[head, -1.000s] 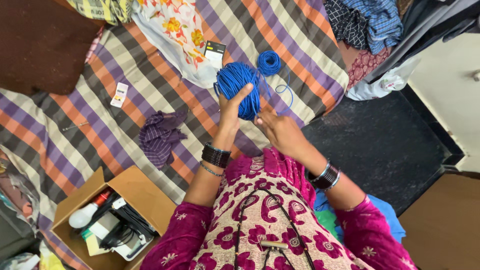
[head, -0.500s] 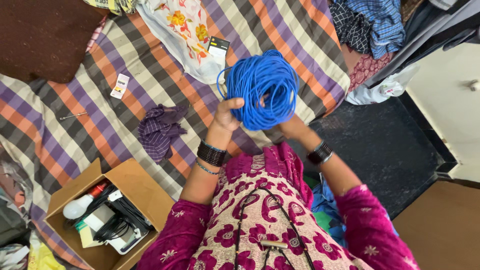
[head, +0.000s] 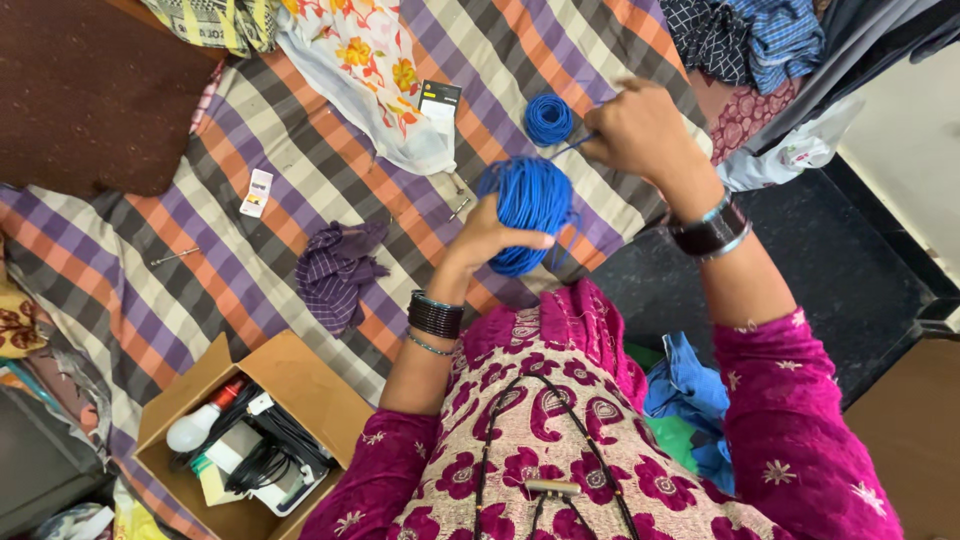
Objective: The person coils a long blue cable by hand into a neat bundle. They repeatedly wrap the cable around their left hand and adjust the loops to form a compact coil.
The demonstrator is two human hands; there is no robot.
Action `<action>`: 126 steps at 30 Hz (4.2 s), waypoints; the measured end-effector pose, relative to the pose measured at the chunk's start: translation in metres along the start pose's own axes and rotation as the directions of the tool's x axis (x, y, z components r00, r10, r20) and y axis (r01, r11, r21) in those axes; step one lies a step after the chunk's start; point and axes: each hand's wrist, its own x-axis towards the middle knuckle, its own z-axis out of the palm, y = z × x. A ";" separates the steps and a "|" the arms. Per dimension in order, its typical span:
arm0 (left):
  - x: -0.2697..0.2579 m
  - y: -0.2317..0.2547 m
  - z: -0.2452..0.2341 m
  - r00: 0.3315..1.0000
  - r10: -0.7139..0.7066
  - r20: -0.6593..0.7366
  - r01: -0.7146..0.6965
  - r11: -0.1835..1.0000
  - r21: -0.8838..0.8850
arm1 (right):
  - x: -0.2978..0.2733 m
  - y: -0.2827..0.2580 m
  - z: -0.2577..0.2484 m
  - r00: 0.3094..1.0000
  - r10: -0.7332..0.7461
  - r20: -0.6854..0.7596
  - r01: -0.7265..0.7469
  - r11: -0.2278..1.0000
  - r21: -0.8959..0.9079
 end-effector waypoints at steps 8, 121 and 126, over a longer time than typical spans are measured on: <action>0.027 -0.027 -0.013 0.924 0.077 -0.375 -0.217 0.912 -0.349 | -0.061 -0.080 -0.031 0.991 0.133 0.001 -0.113 0.838 0.534; -0.013 -0.050 -0.061 0.961 0.248 0.125 -0.072 0.657 -0.751 | -0.072 -0.033 0.269 0.998 0.033 -0.052 0.015 0.693 0.721; -0.035 0.003 -0.045 0.981 0.020 0.192 0.058 0.919 -0.391 | -0.017 0.035 0.178 0.965 -0.155 -0.213 0.203 0.953 0.226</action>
